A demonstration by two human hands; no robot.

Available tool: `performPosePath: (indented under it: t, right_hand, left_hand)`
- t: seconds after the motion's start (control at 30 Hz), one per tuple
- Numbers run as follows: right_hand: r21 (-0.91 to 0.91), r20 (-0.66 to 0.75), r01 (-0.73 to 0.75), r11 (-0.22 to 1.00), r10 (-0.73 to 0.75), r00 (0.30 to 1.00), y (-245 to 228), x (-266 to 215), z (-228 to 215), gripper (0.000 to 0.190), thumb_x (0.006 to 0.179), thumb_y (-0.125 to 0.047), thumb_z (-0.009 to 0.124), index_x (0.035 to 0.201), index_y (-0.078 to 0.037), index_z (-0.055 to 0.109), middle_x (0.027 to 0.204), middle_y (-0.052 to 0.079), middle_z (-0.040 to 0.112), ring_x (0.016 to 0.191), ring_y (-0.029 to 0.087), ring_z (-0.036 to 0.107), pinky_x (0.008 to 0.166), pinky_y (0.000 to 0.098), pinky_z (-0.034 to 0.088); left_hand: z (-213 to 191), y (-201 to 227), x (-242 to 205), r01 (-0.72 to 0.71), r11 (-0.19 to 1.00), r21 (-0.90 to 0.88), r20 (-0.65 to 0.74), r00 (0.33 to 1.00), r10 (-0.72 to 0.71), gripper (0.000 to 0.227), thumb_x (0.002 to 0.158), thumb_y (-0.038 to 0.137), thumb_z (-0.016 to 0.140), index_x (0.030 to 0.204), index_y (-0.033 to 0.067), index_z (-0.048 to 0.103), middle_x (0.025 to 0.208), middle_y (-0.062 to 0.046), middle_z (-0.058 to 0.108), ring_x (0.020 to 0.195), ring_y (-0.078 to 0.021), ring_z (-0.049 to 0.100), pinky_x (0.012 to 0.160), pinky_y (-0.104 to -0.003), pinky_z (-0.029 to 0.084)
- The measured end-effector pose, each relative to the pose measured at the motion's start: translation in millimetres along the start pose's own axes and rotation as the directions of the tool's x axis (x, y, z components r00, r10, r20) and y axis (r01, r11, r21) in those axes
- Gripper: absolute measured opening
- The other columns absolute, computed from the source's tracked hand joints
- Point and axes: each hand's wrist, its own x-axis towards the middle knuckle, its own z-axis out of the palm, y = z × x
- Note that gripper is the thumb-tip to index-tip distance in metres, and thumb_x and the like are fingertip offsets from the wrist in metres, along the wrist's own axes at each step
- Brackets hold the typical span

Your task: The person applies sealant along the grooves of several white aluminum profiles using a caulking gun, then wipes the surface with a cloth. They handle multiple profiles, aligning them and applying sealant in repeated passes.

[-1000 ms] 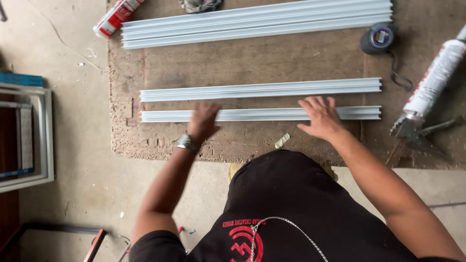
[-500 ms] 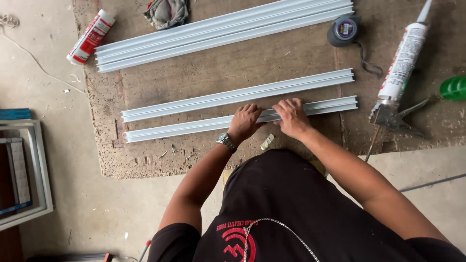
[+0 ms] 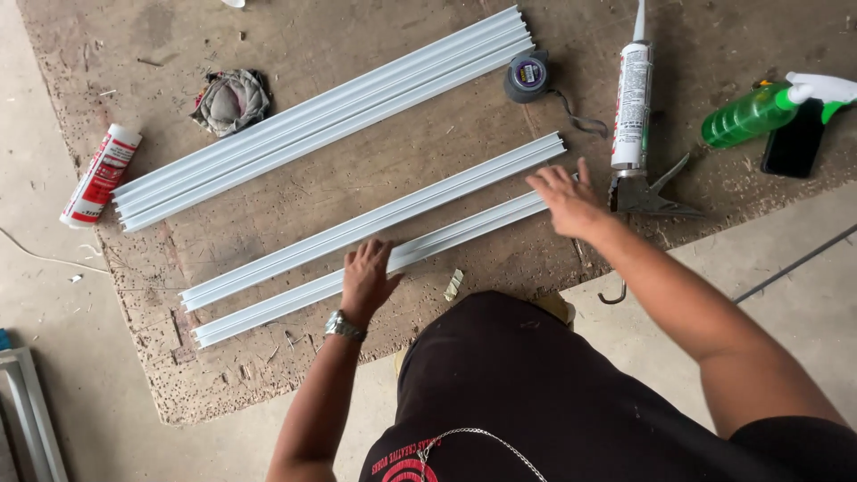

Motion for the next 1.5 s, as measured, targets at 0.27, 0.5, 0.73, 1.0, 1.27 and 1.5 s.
performPosePath:
  t: [0.27,0.5,0.73,1.0,1.27,1.5]
  right_hand:
    - [-0.136,0.062,0.065,0.989,-0.057,0.996,67.8,15.4,45.0,0.049,0.081,0.005,0.072,0.126,-0.014,0.065,0.122,0.007,0.067,0.121,0.028,0.067,0.122,0.0677,0.026]
    - [0.025,-0.129,0.143,0.989,-0.139,0.982,71.6,5.9,53.9,0.088,0.064,-0.014,0.086,0.146,-0.012,0.055,0.151,0.015,0.053,0.142,0.036,0.048,0.119,0.0574,0.028]
    - [0.487,-0.372,-0.342,0.804,0.545,0.751,75.5,-24.5,79.5,0.051,0.107,-0.006,0.077,0.149,0.013,0.053,0.127,0.03,0.062,0.11,0.043,0.061,0.091,0.0511,0.049]
    - [0.428,-0.146,-0.598,0.678,0.705,0.694,72.4,-4.1,65.3,0.03,0.117,-0.025,0.06,0.13,0.001,0.068,0.108,0.022,0.07,0.076,0.037,0.068,0.051,0.0487,0.057]
    - [0.383,-0.164,-0.617,0.687,0.708,0.687,126.1,9.7,114.9,0.023,0.104,-0.021,0.064,0.111,-0.009,0.082,0.103,0.023,0.076,0.088,0.046,0.07,0.074,0.0509,0.059]
    - [0.429,-0.36,-0.363,0.827,0.525,0.771,160.0,13.9,161.6,0.02,0.103,-0.024,0.083,0.104,-0.004,0.081,0.09,0.011,0.076,0.078,0.028,0.071,0.074,0.0381,0.056]
  left_hand:
    - [31.3,-33.1,1.3,-0.033,0.999,0.016,-0.121,0.992,0.035,0.053,0.079,0.039,0.082,0.125,0.0199,0.065,0.106,-0.001,0.063,0.107,-0.0226,0.064,0.091,-0.039,0.053]
    - [35.8,-55.3,-41.4,0.155,0.971,-0.184,-0.418,0.882,-0.22,0.077,0.081,0.055,0.075,0.145,0.0177,0.053,0.127,-0.008,0.065,0.121,-0.0286,0.06,0.105,-0.049,0.041]
    - [57.6,-207.9,-173.2,0.514,0.239,-0.824,-0.209,0.116,-0.971,0.033,0.099,0.008,0.056,0.131,0.0101,0.063,0.116,-0.006,0.068,0.093,-0.0144,0.061,0.073,-0.021,0.054]
    - [45.1,-258.7,-205.7,0.18,-0.083,-0.98,0.114,0.166,-0.98,0.029,0.104,0.015,0.054,0.13,0.0062,0.063,0.122,-0.009,0.068,0.1,-0.0133,0.066,0.084,-0.019,0.06]
    - [52.7,-291.2,-181.3,0.248,-0.171,-0.954,0.198,0.087,-0.976,0.022,0.09,0.024,0.077,0.107,0.0101,0.078,0.103,-0.004,0.078,0.092,-0.0159,0.072,0.081,-0.028,0.063]
    - [84.7,-319.2,-188.9,0.501,-0.062,-0.863,0.131,0.102,-0.986,0.04,0.08,0.05,0.073,0.101,0.0167,0.08,0.091,-0.006,0.077,0.084,-0.0201,0.072,0.072,-0.033,0.058]
